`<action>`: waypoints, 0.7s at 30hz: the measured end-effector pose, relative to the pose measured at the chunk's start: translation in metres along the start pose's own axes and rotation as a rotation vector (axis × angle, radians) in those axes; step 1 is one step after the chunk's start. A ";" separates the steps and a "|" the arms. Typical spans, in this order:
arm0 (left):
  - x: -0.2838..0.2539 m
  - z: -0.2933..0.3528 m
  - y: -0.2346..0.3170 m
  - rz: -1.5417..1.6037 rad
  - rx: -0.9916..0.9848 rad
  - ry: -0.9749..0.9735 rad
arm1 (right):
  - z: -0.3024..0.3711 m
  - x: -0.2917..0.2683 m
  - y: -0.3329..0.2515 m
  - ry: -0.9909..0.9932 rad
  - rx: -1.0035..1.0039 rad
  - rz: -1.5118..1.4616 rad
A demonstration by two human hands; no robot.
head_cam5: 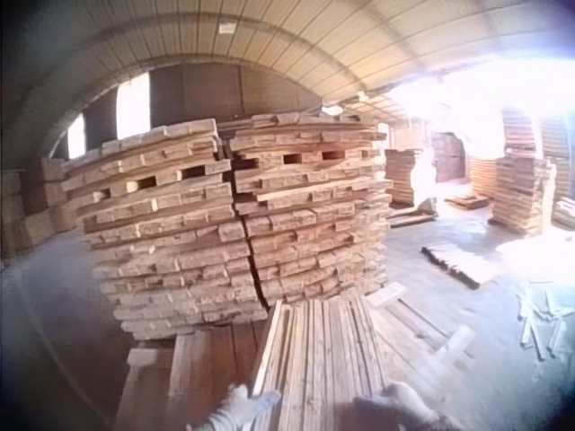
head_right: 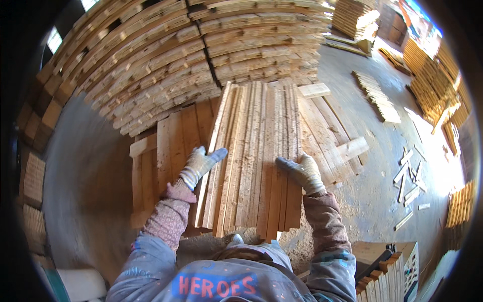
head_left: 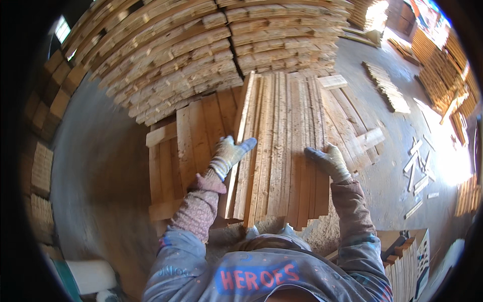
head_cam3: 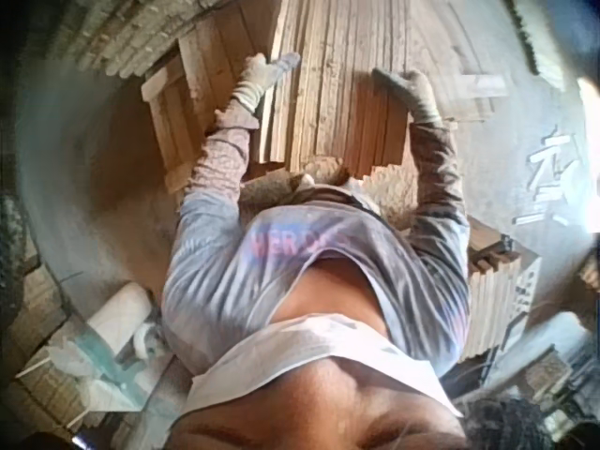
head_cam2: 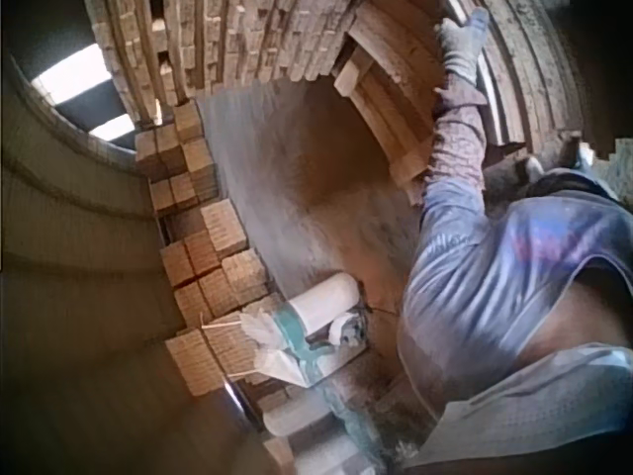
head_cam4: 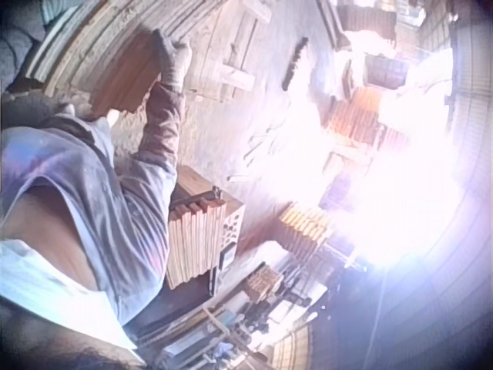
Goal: The person repeatedly picks up small wooden planks from a large stack and places them onto a conveyor belt. The person wears gloves and handles the planks by hand, moving them in batches and individually throughout the clip.
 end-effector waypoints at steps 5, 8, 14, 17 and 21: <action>-0.021 0.006 -0.044 0.420 0.029 0.042 | 0.028 0.050 -0.017 -0.201 -0.052 -0.105; -0.044 0.018 -0.070 0.413 -0.031 0.104 | 0.037 0.088 -0.020 -0.255 -0.119 -0.278; -0.056 0.075 -0.118 0.785 0.118 0.122 | 0.025 0.110 -0.020 -0.217 -0.242 0.003; -0.042 0.094 -0.155 0.702 0.035 0.289 | 0.031 0.123 -0.035 -0.122 -0.148 0.182; -0.045 0.090 -0.200 0.610 0.040 0.263 | 0.044 0.111 -0.059 -0.230 -0.046 0.518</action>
Point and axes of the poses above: each hand's wrist, its own z-axis away from the middle knuckle, its own x-axis out of the palm, y = z × x, the point moved 3 cm from there along -z, towards the middle knuckle, and after that the axes turned 14 degrees about x, right-handed, at the moved point
